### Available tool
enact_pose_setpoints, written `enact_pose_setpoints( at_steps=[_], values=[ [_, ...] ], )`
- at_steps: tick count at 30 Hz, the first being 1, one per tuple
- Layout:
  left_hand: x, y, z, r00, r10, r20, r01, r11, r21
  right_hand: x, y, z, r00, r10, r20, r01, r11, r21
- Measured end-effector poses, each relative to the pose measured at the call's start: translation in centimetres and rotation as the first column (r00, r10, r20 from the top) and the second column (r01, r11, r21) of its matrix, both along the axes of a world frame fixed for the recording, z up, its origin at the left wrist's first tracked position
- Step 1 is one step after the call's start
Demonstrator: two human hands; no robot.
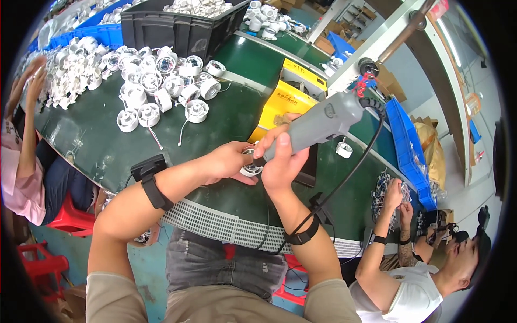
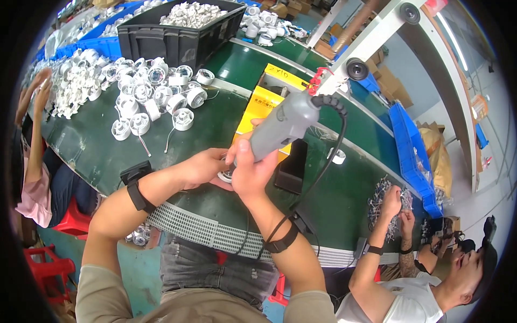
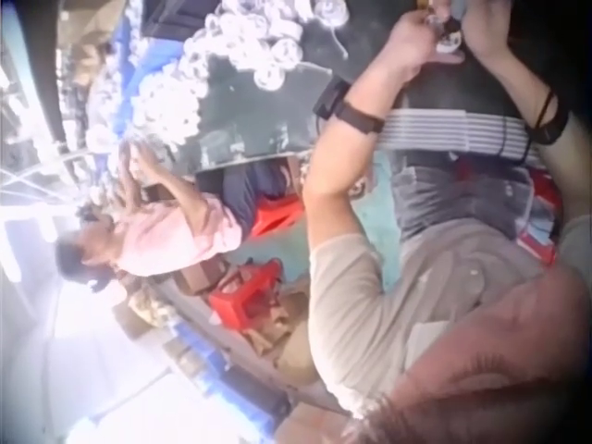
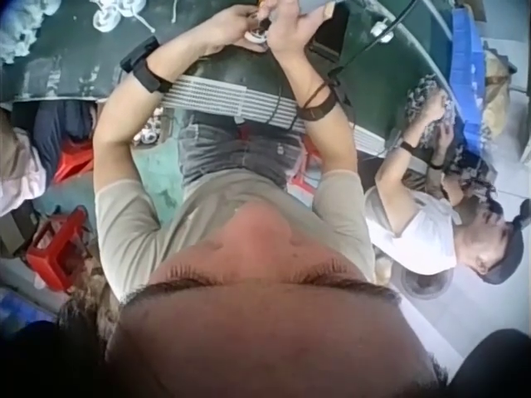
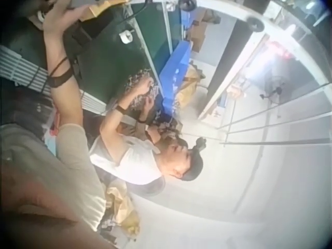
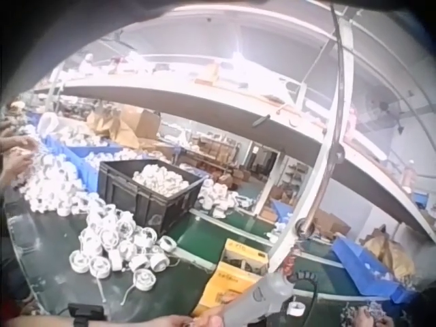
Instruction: The person fits a circuit board into a plastic housing, applies adhesive from a glue gun, and places the assembled unit onto the conveyor belt.
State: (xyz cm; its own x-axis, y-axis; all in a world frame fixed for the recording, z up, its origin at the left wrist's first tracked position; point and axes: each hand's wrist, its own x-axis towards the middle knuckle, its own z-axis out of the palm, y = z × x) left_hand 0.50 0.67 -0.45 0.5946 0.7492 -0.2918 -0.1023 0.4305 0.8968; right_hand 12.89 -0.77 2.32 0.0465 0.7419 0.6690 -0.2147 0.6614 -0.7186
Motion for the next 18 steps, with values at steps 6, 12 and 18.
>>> enact_pose_setpoints(
  at_steps=[6, 12, 18],
  values=[
    [-0.3, -0.1, 0.4, 0.995, -0.036, -0.091, 0.045, 0.994, 0.103, 0.8, -0.4, -0.3, 0.999, 0.029, -0.026, -0.030, 0.999, -0.012],
    [-5.4, 1.3, 3.1, 0.394, 0.895, -0.209, 0.092, 0.188, 0.978, 6.5, 0.9, 1.6, 0.985, -0.166, -0.043, 0.170, 0.981, 0.097],
    [-4.9, 1.0, 3.4, 0.398, 0.892, -0.217, 0.268, 0.114, 0.957, 22.2, 3.7, -2.0, 0.122, -0.694, 0.709, 0.847, 0.446, 0.291]
  ],
)
